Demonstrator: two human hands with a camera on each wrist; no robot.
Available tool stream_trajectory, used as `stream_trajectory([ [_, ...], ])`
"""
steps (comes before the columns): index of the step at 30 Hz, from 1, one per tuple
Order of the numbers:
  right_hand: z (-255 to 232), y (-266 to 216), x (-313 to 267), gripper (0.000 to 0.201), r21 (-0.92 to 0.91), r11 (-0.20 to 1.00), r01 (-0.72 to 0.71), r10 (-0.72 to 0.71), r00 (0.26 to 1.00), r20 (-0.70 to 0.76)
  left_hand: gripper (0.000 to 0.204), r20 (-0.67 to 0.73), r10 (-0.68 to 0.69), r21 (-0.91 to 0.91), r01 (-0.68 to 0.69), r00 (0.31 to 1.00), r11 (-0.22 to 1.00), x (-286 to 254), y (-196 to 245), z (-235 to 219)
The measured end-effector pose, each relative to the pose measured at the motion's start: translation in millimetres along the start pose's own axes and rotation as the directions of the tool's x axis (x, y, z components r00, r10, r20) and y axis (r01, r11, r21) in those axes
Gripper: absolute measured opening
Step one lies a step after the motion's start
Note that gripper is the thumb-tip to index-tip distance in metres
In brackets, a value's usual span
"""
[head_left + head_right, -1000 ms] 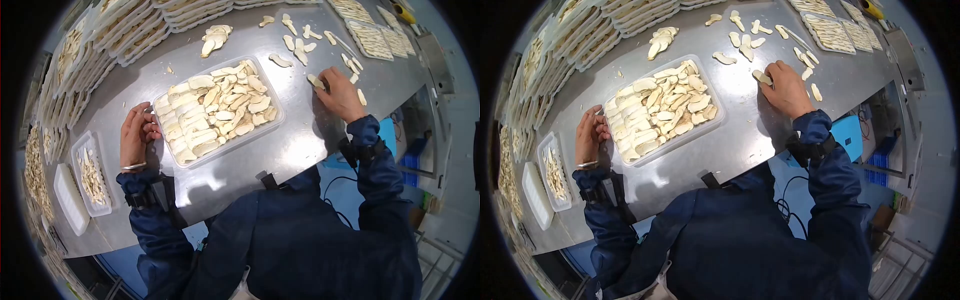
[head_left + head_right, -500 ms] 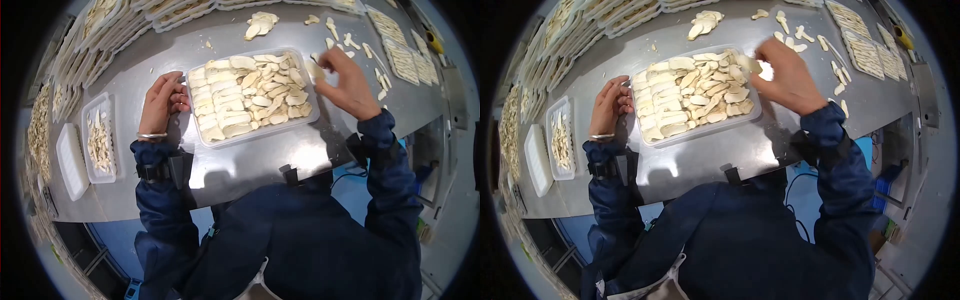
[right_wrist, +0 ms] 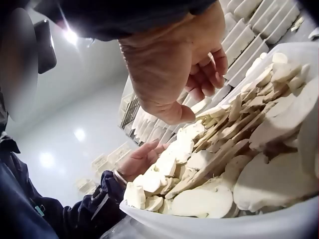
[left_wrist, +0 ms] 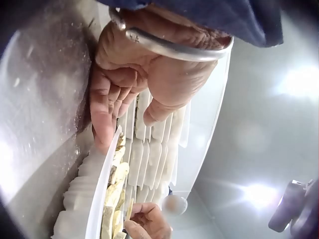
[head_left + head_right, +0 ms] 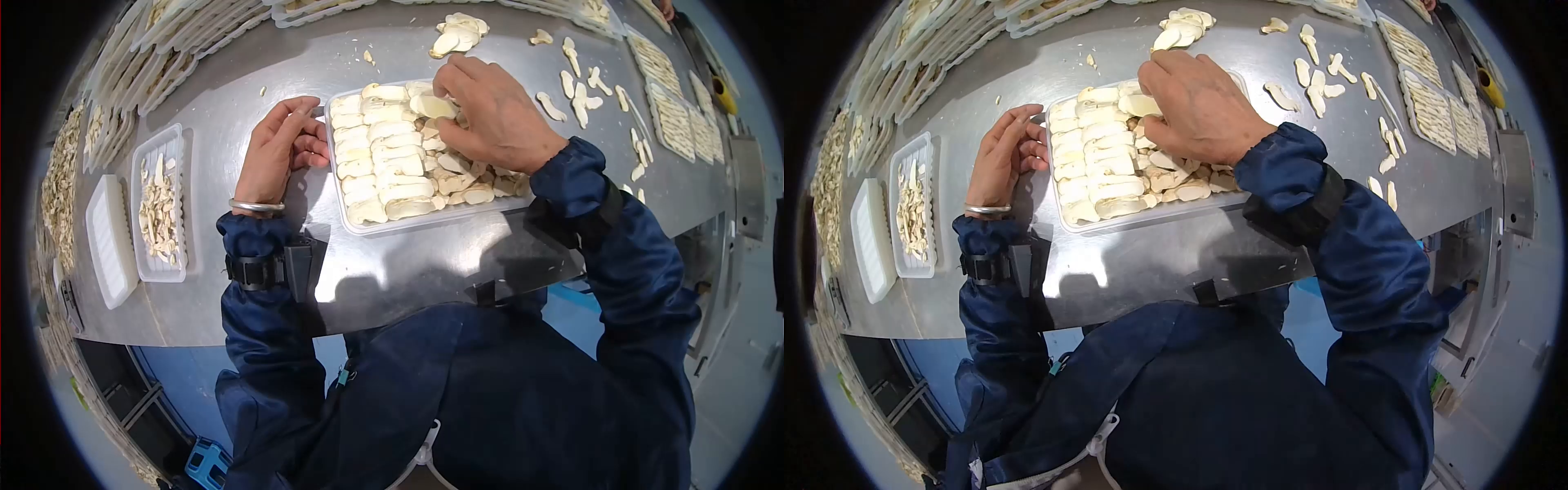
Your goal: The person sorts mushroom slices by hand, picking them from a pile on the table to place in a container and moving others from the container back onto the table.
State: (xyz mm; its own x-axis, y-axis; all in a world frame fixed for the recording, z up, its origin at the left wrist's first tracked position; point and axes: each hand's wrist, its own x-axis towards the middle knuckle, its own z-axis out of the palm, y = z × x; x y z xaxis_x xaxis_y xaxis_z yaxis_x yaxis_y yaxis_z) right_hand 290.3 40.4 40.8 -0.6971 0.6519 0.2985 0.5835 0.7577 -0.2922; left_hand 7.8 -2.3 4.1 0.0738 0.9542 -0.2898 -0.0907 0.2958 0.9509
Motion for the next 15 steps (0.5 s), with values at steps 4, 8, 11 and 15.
stream_trajectory([
  [4, 4.4, -1.1, 0.6, 0.024, -0.034, 0.999, 0.002, -0.002, 1.0, 0.001, 0.033, -0.005, 0.005, 0.012, -0.005, 1.0, 1.0, -0.3, 0.3, 0.4],
  [8, 6.9, -0.5, 0.9, 0.024, -0.056, 0.998, 0.018, -0.018, 1.0, -0.002, 0.033, -0.014, 0.006, 0.03, -0.006, 1.0, 1.0, -0.5, 0.8, 1.0],
  [11, 8.3, -0.6, 0.8, 0.024, -0.079, 0.997, 0.012, -0.01, 1.0, 0.022, 0.033, -0.021, 0.001, 0.031, 0.0, 1.0, 1.0, -1.0, 1.5, 2.2],
  [15, 7.8, 0.0, -0.6, 0.024, -0.085, 0.996, 0.007, -0.006, 1.0, 0.017, 0.033, -0.035, -0.003, 0.026, 0.004, 0.999, 1.0, -1.8, 2.1, 3.8],
])
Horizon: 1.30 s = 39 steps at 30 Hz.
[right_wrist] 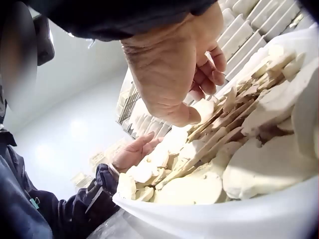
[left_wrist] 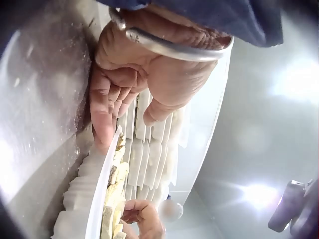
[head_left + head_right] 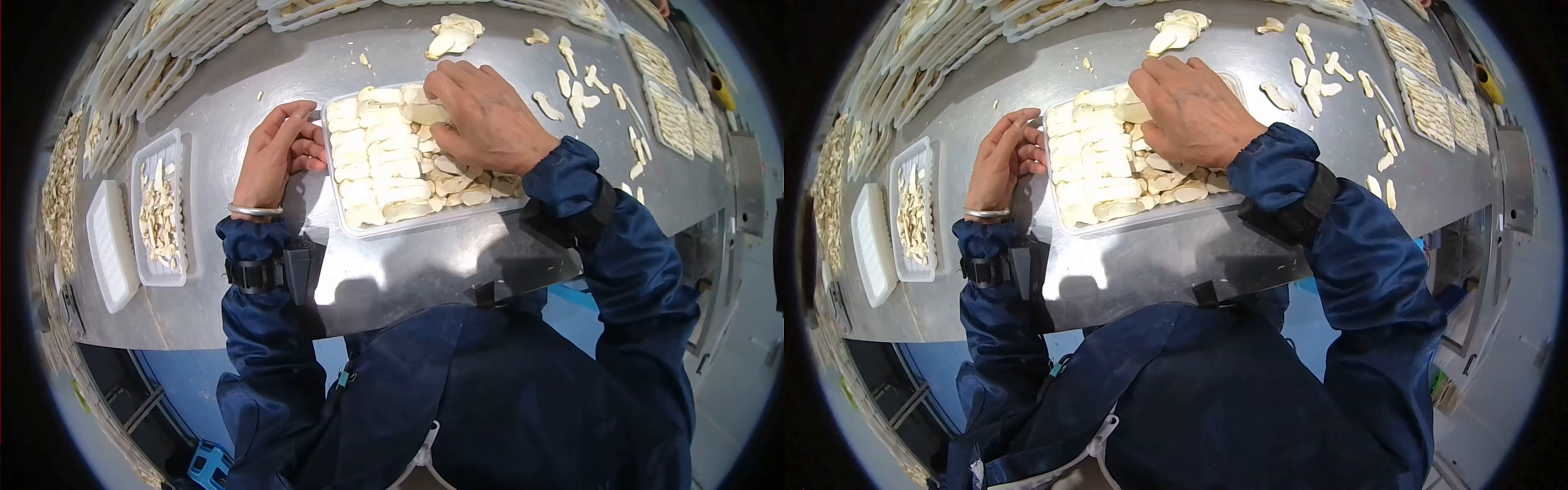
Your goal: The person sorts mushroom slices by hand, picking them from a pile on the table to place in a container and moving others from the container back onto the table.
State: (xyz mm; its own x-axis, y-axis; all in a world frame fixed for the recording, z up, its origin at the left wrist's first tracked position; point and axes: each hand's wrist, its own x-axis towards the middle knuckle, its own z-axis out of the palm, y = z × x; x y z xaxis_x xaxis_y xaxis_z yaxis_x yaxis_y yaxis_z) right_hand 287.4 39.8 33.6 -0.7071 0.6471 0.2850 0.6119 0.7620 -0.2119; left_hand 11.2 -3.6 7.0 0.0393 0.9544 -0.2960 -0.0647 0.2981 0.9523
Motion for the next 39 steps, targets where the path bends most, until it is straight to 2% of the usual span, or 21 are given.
stream_trajectory([
  [1, -0.6, 0.3, -0.8, 0.025, 0.003, 1.0, 0.001, -0.001, 1.0, -0.011, 0.033, 0.003, 0.0, -0.005, 0.0, 1.0, 1.0, 0.0, -0.1, 0.1],
  [4, -18.0, 9.6, -6.3, 0.028, -0.01, 0.999, 0.041, -0.042, 0.985, -0.165, 0.033, 0.012, 0.002, -0.019, -0.002, 1.0, 1.0, 0.3, -0.5, -1.2],
  [6, -43.1, 30.9, -17.4, 0.027, 0.007, 0.996, -0.084, 0.084, 0.984, -0.159, 0.033, 0.018, 0.003, -0.026, -0.003, 1.0, 1.0, 0.2, -0.5, -1.4],
  [7, -52.2, 46.5, -26.5, 0.022, -0.049, 0.987, -0.154, 0.141, 0.97, -0.199, 0.033, 0.007, 0.002, -0.005, -0.002, 1.0, 1.0, 0.4, -0.7, -1.6],
  [8, -63.0, 60.8, -38.3, 0.019, -0.056, 0.973, -0.224, 0.21, 0.96, -0.184, 0.033, 0.008, 0.0, -0.007, 0.0, 1.0, 1.0, 0.4, -0.8, -1.3],
  [10, -67.6, 86.7, -63.6, 0.019, -0.226, 0.879, -0.42, 0.428, 0.904, -0.014, 0.033, 0.011, -0.003, -0.006, 0.003, 1.0, 1.0, 0.1, 0.2, -0.6],
  [13, -56.6, 87.0, -84.8, 0.021, -0.195, 0.875, -0.442, 0.469, 0.874, 0.123, 0.034, 0.03, 0.007, -0.016, -0.007, 1.0, 1.0, 0.8, -1.3, -2.0],
  [16, -46.2, 72.3, -84.6, 0.022, -0.195, 0.832, -0.519, 0.53, 0.848, 0.004, 0.035, 0.033, 0.01, -0.01, -0.01, 0.999, 1.0, 1.4, -1.6, -2.9],
  [17, -45.0, 69.6, -83.0, 0.02, -0.222, 0.828, -0.514, 0.532, 0.847, 0.023, 0.035, 0.034, 0.01, -0.003, -0.01, 0.999, 1.0, 1.5, -1.8, -3.0],
  [20, -35.5, 76.1, -85.3, 0.02, -0.259, 0.856, -0.447, 0.467, 0.884, 0.021, 0.035, 0.033, 0.007, 0.007, -0.007, 0.999, 1.0, 1.4, -0.4, -3.2],
  [23, -28.2, 81.9, -86.0, 0.018, -0.277, 0.889, -0.364, 0.366, 0.929, -0.047, 0.035, 0.027, 0.004, 0.002, -0.004, 1.0, 1.0, 0.8, -0.6, -2.4],
  [29, -32.0, 79.3, -82.3, 0.015, -0.345, 0.901, -0.265, 0.263, 0.963, -0.051, 0.034, 0.031, 0.006, -0.006, -0.006, 0.999, 1.0, 0.0, -0.2, -1.6],
  [32, -44.5, 50.9, -66.5, 0.016, -0.251, 0.954, -0.164, 0.15, 0.986, -0.072, 0.034, 0.032, 0.016, -0.004, -0.016, 0.999, 1.0, 0.6, -2.0, -2.6],
  [33, -47.4, 36.4, -58.3, 0.018, -0.223, 0.973, -0.051, 0.033, 0.996, -0.086, 0.034, 0.032, 0.019, 0.003, -0.019, 0.999, 1.0, 0.9, -1.8, -2.7],
  [36, -41.2, 4.4, -34.2, 0.018, -0.188, 0.977, 0.102, -0.114, 0.992, -0.056, 0.035, 0.038, 0.01, -0.001, -0.01, 0.999, 1.0, 1.2, -2.3, -3.8],
  [39, -24.5, -8.9, -18.6, 0.018, -0.163, 0.969, 0.188, -0.199, 0.978, -0.059, 0.035, 0.026, 0.008, 0.0, -0.008, 1.0, 1.0, -0.5, 0.6, -1.4],
])
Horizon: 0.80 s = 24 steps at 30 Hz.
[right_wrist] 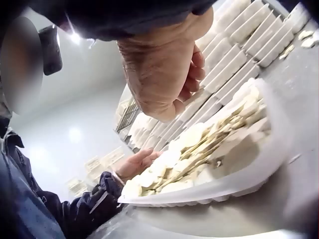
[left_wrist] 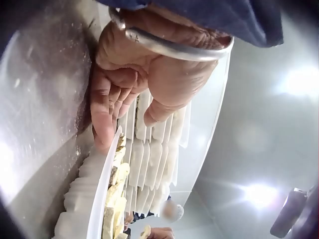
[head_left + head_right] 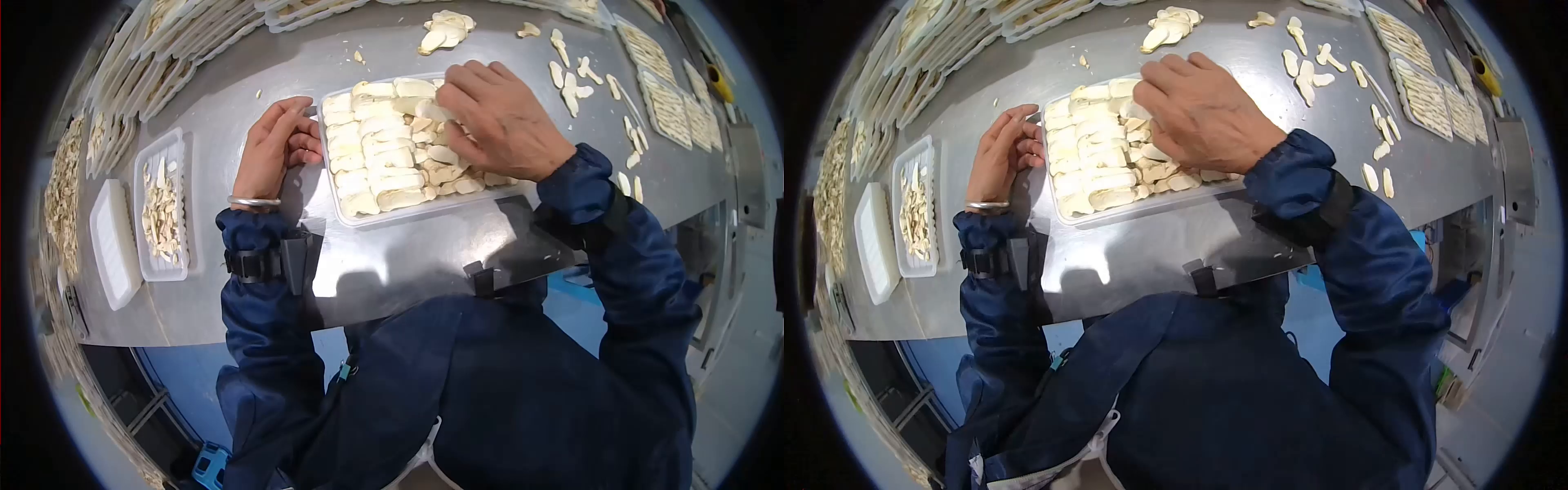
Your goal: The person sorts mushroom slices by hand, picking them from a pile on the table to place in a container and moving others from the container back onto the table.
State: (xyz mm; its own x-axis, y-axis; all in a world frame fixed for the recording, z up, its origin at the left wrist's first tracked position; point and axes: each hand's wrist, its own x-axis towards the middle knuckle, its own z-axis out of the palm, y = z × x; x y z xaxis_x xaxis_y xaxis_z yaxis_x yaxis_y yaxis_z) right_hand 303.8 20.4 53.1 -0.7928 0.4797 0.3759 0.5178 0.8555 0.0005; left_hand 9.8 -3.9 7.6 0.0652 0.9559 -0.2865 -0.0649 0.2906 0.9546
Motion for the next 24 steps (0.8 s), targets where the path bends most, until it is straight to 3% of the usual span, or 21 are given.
stream_trajectory([
  [7, 18.2, -4.7, 15.2, 0.02, -0.065, 0.998, 0.009, 0.0, 0.989, 0.146, 0.033, 0.003, -0.001, 0.007, 0.001, 1.0, 1.0, 0.2, -0.2, -0.9],
  [15, 22.8, -5.7, 14.5, 0.021, -0.096, 0.995, -0.018, 0.034, 0.984, 0.175, 0.032, 0.007, 0.007, 0.017, -0.007, 1.0, 1.0, 0.8, -1.4, -1.6],
  [21, 17.4, -3.1, 13.2, 0.023, -0.046, 0.997, -0.061, 0.067, 0.987, 0.149, 0.033, 0.005, 0.005, 0.028, -0.005, 1.0, 1.0, 0.9, -1.0, -1.4],
  [24, -7.7, 15.6, 1.6, 0.024, -0.012, 0.993, -0.117, 0.116, 0.99, -0.078, 0.034, -0.007, 0.0, 0.038, 0.0, 1.0, 0.999, 0.5, -0.8, -0.6],
])
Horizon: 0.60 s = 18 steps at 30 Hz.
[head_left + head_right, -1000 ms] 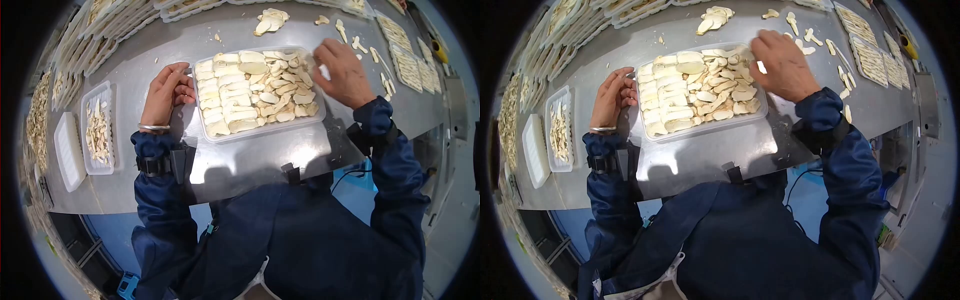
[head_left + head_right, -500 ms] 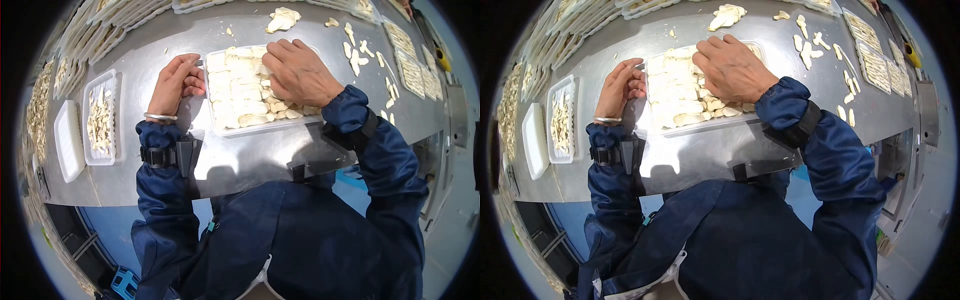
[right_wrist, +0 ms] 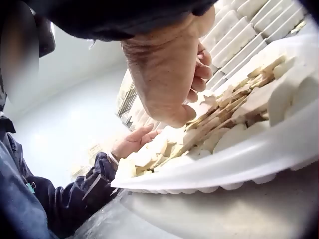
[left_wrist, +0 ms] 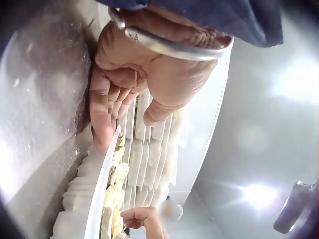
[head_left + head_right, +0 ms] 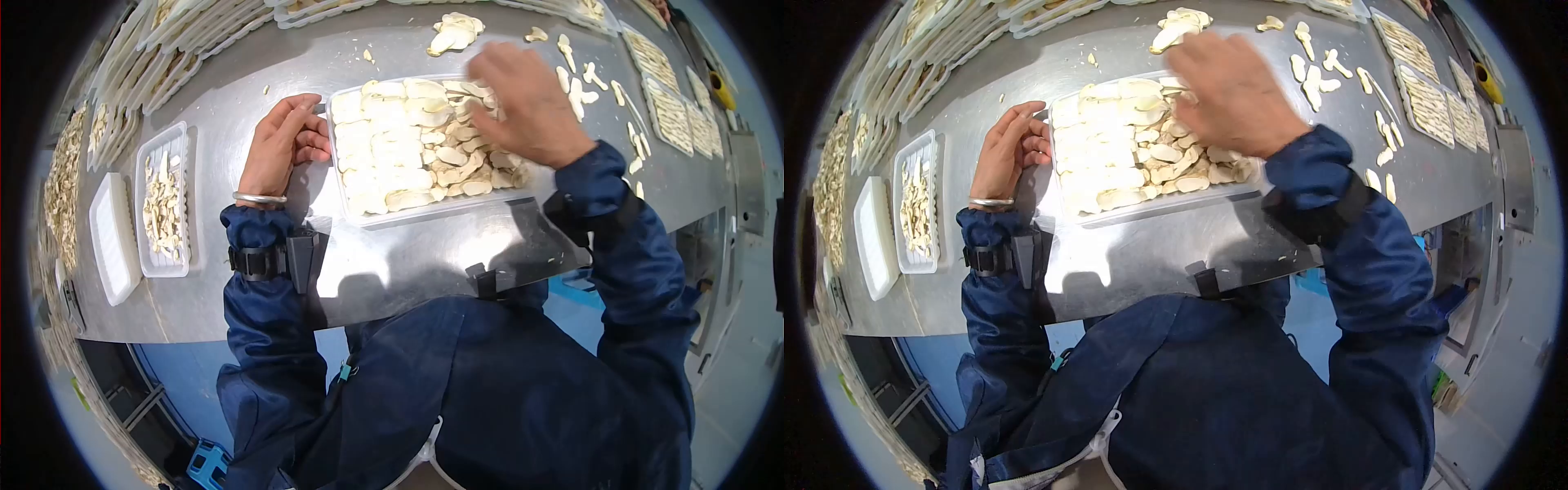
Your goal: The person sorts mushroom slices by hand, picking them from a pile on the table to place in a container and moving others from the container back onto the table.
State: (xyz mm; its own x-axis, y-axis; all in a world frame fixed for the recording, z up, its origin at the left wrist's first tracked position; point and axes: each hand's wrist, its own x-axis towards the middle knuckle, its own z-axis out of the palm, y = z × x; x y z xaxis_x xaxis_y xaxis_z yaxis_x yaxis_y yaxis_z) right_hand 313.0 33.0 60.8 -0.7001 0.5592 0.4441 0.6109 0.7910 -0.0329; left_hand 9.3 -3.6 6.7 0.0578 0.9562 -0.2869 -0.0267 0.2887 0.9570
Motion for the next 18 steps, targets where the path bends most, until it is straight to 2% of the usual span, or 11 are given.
stream_trajectory([
  [1, -7.1, 15.6, -7.1, 0.024, -0.016, 0.999, -0.038, 0.036, 0.993, -0.115, 0.034, -0.002, 0.001, -0.004, -0.001, 1.0, 1.0, -0.5, 0.2, 0.4],
  [2, -20.7, 31.6, -16.9, 0.024, -0.077, 0.986, -0.146, 0.137, 0.984, -0.113, 0.034, -0.003, 0.003, -0.009, -0.003, 1.0, 1.0, -0.9, 0.5, 0.8],
  [3, -30.6, 47.6, -28.8, 0.02, -0.082, 0.973, -0.216, 0.199, 0.964, -0.179, 0.034, -0.002, 0.006, -0.015, -0.006, 1.0, 1.0, -0.9, 0.9, 1.4],
  [4, -40.3, 66.1, -42.8, 0.014, -0.101, 0.951, -0.294, 0.274, 0.947, -0.169, 0.034, 0.0, 0.008, -0.026, -0.008, 1.0, 1.0, -0.6, -0.1, 1.2],
  [5, -49.4, 75.5, -58.1, 0.01, -0.097, 0.902, -0.422, 0.407, 0.903, -0.139, 0.034, -0.003, 0.006, -0.026, -0.006, 1.0, 1.0, -1.0, 0.5, 1.5],
  [7, -60.5, 92.4, -88.6, 0.011, -0.157, 0.797, -0.583, 0.582, 0.811, -0.055, 0.033, -0.008, 0.004, -0.026, -0.004, 1.0, 1.0, -2.2, 1.8, 2.5],
  [10, -62.7, 100.1, -123.0, 0.013, -0.193, 0.744, -0.64, 0.655, 0.755, 0.022, 0.032, 0.0, 0.01, -0.037, -0.01, 1.0, 0.999, -2.6, -0.4, -0.7],
  [13, -48.3, 106.8, -140.4, 0.016, -0.144, 0.72, -0.678, 0.692, 0.717, 0.083, 0.033, -0.008, 0.008, -0.014, -0.008, 1.0, 1.0, 0.0, -2.3, -1.6],
  [16, -32.1, 98.3, -130.1, 0.025, -0.016, 0.673, -0.739, 0.733, 0.663, 0.153, 0.035, 0.002, 0.006, -0.012, -0.006, 1.0, 1.0, 0.7, -1.7, -0.9],
  [18, -22.2, 91.1, -117.1, 0.029, -0.08, 0.649, -0.756, 0.758, 0.636, 0.143, 0.035, 0.002, 0.001, -0.011, -0.001, 1.0, 1.0, 0.7, -0.9, -0.6],
])
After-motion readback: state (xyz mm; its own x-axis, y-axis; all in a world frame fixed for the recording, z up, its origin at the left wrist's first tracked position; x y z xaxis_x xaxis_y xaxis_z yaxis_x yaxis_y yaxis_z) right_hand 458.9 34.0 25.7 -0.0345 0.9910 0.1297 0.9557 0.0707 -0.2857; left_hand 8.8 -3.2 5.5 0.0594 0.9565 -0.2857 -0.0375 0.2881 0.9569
